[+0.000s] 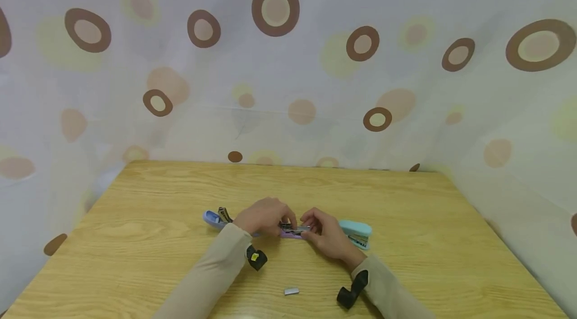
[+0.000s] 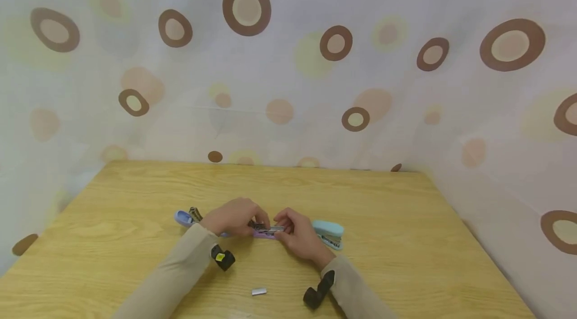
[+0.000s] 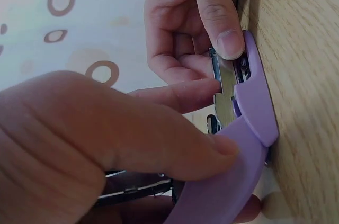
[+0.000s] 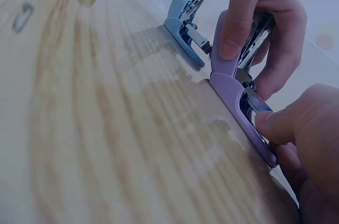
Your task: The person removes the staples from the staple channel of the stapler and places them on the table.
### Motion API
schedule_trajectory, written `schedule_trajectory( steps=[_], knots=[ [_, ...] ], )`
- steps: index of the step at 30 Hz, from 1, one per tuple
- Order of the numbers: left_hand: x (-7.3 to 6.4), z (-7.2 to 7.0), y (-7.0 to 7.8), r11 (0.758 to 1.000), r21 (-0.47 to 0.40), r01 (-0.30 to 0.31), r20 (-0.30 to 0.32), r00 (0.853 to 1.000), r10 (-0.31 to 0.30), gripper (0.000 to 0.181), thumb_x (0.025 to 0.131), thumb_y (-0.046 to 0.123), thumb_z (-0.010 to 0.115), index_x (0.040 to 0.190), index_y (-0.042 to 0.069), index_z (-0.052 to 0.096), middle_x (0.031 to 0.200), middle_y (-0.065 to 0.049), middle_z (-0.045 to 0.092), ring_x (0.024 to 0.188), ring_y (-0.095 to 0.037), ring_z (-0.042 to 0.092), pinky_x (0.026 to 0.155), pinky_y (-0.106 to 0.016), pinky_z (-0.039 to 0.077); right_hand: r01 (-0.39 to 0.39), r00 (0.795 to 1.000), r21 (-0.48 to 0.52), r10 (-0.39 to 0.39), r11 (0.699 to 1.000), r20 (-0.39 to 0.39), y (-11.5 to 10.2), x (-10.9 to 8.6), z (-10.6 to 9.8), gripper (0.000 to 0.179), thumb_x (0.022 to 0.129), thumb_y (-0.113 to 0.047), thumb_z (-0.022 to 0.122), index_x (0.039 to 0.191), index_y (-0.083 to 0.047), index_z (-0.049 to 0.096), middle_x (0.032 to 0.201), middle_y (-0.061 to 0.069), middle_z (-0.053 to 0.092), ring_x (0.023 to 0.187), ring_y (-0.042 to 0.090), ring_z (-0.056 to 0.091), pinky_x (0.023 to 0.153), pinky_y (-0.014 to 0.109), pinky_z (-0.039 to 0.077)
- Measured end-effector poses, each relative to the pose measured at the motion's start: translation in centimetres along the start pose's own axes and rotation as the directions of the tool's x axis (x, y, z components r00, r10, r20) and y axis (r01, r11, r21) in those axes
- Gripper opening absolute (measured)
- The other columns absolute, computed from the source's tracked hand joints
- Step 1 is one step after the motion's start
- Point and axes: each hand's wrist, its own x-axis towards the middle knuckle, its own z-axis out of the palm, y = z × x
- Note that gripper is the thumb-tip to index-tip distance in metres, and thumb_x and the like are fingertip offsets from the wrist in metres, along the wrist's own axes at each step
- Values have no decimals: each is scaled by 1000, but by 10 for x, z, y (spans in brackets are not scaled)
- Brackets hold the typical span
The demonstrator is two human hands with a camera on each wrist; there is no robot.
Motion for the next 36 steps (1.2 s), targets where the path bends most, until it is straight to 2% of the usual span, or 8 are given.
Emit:
schedule_trajectory(
  steps=[7, 15, 22, 29, 36],
  knots=[
    [4, -1, 4, 999, -18, 45, 34, 998, -45, 31, 77, -2, 72, 94, 24, 73, 103, 2, 70, 88, -11, 60, 77, -25, 49, 17, 1000, -6, -17, 1000, -9, 42, 4, 10, 21, 87, -4, 68, 106, -8, 60, 93, 5, 63, 76, 10, 56, 67, 24, 49],
    [3, -1, 3, 998, -63, 29, 10, 1000, -28, 18, 76, 2, 75, 78, 19, 69, 92, 7, 68, 75, -9, 51, 68, -22, 43, 110, 994, -36, -111, 993, 0, 45, 3, 12, 21, 87, -1, 67, 103, -14, 62, 94, 0, 63, 73, 5, 54, 65, 23, 49],
    [6, 1, -3, 995, -95, -36, -22, 999, 34, 11, 75, 5, 75, 74, 15, 70, 86, 6, 69, 69, -7, 51, 63, -21, 43, 197, 980, -81, -197, 977, 7, 43, 4, 10, 20, 86, 2, 66, 100, -13, 65, 93, 0, 62, 74, 5, 52, 65, 23, 47],
    [11, 6, -5, 994, -91, -62, -27, 998, 60, 10, 75, 8, 76, 72, 15, 69, 83, 7, 69, 66, -6, 50, 62, -19, 43, 218, 976, -112, -214, 969, 46, 41, 4, 7, 19, 87, 1, 65, 98, -14, 67, 91, 3, 61, 73, 5, 46, 64, 22, 43],
    [11, 7, -8, 993, -92, -71, -43, 997, 68, 13, 73, 5, 75, 70, 15, 69, 82, 6, 69, 69, -5, 53, 63, -20, 45, 289, 956, -215, -270, 933, 112, 39, 12, 6, 16, 88, -2, 63, 94, -17, 61, 88, -2, 55, 73, 6, 44, 67, 21, 44]
  ],
)
